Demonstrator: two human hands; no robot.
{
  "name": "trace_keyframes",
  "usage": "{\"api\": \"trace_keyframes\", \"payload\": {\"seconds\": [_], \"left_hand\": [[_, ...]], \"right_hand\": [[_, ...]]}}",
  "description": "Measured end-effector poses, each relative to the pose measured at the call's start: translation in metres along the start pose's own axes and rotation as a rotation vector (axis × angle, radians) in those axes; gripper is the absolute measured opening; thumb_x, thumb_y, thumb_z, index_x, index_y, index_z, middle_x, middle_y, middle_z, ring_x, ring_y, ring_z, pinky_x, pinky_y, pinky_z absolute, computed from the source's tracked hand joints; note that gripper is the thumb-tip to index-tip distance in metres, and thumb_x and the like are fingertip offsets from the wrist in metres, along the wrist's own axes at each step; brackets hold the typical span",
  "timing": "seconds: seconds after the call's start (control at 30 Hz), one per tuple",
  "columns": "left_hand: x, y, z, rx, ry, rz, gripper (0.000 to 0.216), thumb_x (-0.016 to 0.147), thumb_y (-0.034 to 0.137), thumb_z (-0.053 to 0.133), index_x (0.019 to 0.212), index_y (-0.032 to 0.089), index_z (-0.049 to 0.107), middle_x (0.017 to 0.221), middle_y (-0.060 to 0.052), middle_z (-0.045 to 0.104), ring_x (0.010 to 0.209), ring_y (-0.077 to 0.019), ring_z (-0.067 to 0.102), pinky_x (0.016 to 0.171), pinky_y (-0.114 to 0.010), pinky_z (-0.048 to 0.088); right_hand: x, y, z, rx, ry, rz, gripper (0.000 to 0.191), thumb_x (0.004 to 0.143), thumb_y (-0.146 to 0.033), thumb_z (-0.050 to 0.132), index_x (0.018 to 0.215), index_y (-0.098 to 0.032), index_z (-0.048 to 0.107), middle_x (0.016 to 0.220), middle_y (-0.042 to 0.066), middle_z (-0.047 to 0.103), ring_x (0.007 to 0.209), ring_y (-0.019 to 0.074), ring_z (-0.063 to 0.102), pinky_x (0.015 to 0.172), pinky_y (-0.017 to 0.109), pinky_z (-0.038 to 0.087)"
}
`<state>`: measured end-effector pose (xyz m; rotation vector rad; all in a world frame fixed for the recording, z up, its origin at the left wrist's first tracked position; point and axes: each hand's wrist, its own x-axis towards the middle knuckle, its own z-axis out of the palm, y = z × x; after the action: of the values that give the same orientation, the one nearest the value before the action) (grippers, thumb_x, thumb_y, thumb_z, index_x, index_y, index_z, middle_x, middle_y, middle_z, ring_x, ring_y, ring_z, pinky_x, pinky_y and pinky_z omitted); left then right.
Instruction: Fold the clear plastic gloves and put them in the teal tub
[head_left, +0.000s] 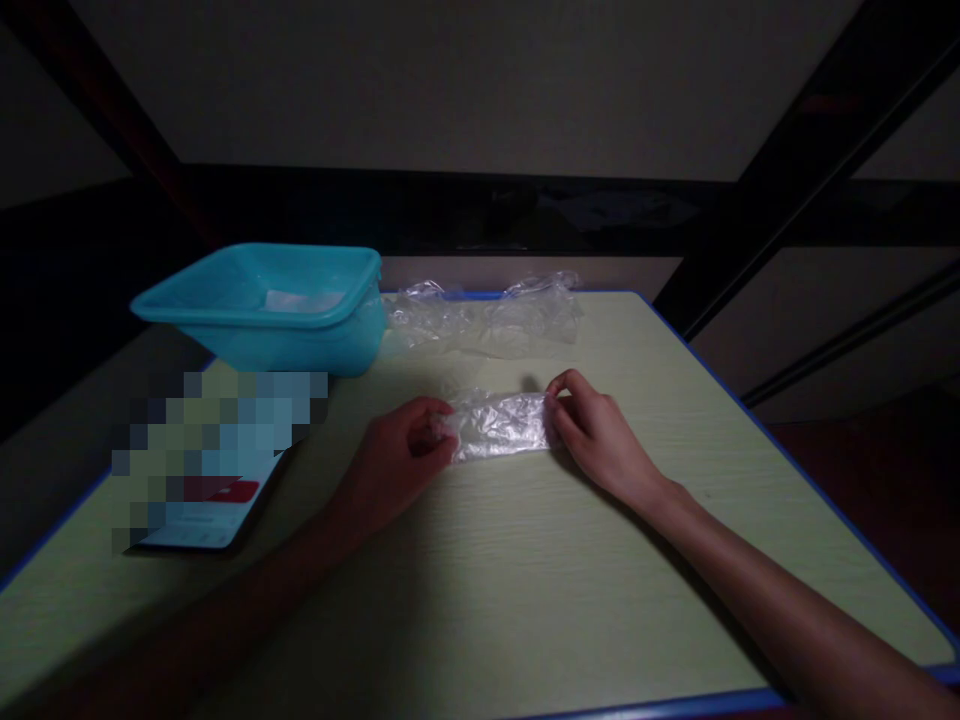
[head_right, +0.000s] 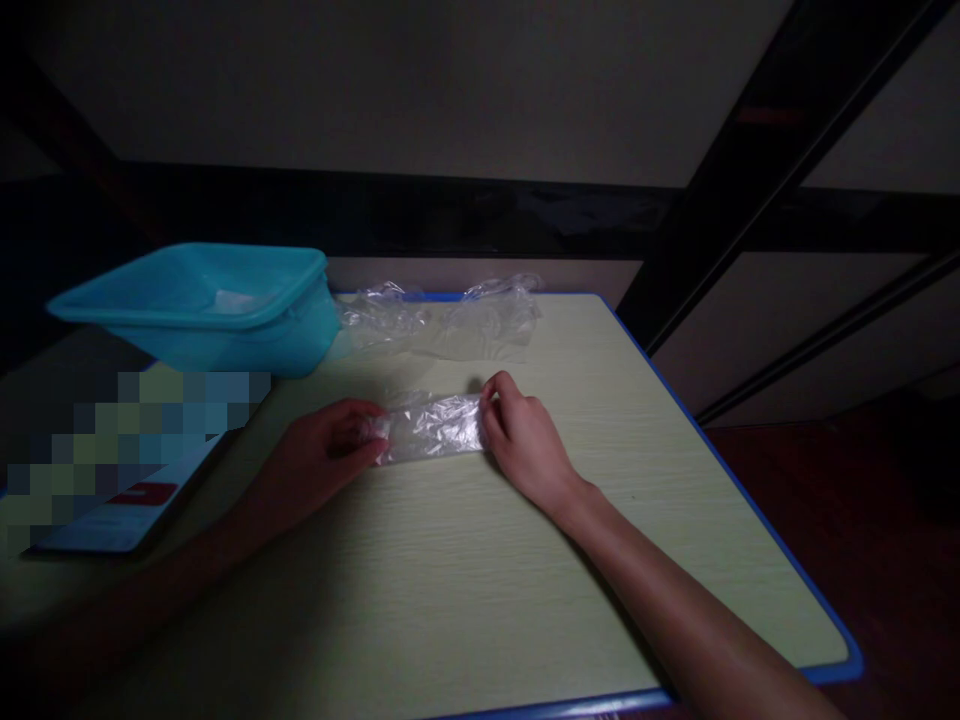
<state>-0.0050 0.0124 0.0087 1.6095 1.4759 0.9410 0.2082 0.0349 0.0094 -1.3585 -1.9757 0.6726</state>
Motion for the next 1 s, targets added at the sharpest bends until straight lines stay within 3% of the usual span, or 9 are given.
{"api": "trace_keyframes", "payload": {"seconds": [0.23,0.37,0.53,1.0], "left_hand": [[0.0015,0.0043,0.0014,-0.02,0.019,-0.017,0.029,0.065,0.027,0.059,0.092,0.017,0.053,0.068,0.002,0.062,0.056,-0.0147,0.061,0.051,-0.023,0.047],[0.0016,0.0032,0.0009,-0.026,0.026,-0.028,0.033,0.063,0.027,0.058,0.094,0.017,0.051,0.072,0.001,0.061,0.055,-0.0134,0.06,0.05,-0.023,0.046],[0.0018,0.0025,0.0007,-0.06,0.012,-0.031,0.035,0.063,0.028,0.058,0.095,0.017,0.048,0.073,0.001,0.061,0.058,-0.0143,0.061,0.052,-0.024,0.047],[0.0006,0.0009,0.0009,-0.083,0.064,-0.012,0.032,0.065,0.03,0.057,0.093,0.018,0.046,0.073,0.002,0.057,0.054,-0.0131,0.061,0.049,-0.023,0.045]], "right_hand": [[-0.0001,-0.0022,0.0067,-0.28,0.043,0.068,0.014,0.084,-0.02,0.036,0.094,-0.017,0.045,0.055,0.001,0.052,0.048,0.0138,0.044,0.049,0.027,0.027],[0.0003,-0.0027,0.0038,-0.205,0.027,0.072,0.023,0.082,-0.026,0.04,0.103,-0.016,0.043,0.054,-0.001,0.052,0.047,0.0139,0.043,0.048,0.026,0.026],[0.0005,-0.0006,0.0017,-0.122,-0.002,0.079,0.035,0.071,-0.016,0.042,0.106,-0.017,0.04,0.054,-0.003,0.05,0.047,0.0142,0.042,0.048,0.026,0.026],[-0.0008,0.0024,0.0052,-0.172,0.04,0.041,0.034,0.071,-0.017,0.039,0.105,-0.016,0.039,0.056,-0.002,0.051,0.048,0.0149,0.044,0.05,0.028,0.028]]}}
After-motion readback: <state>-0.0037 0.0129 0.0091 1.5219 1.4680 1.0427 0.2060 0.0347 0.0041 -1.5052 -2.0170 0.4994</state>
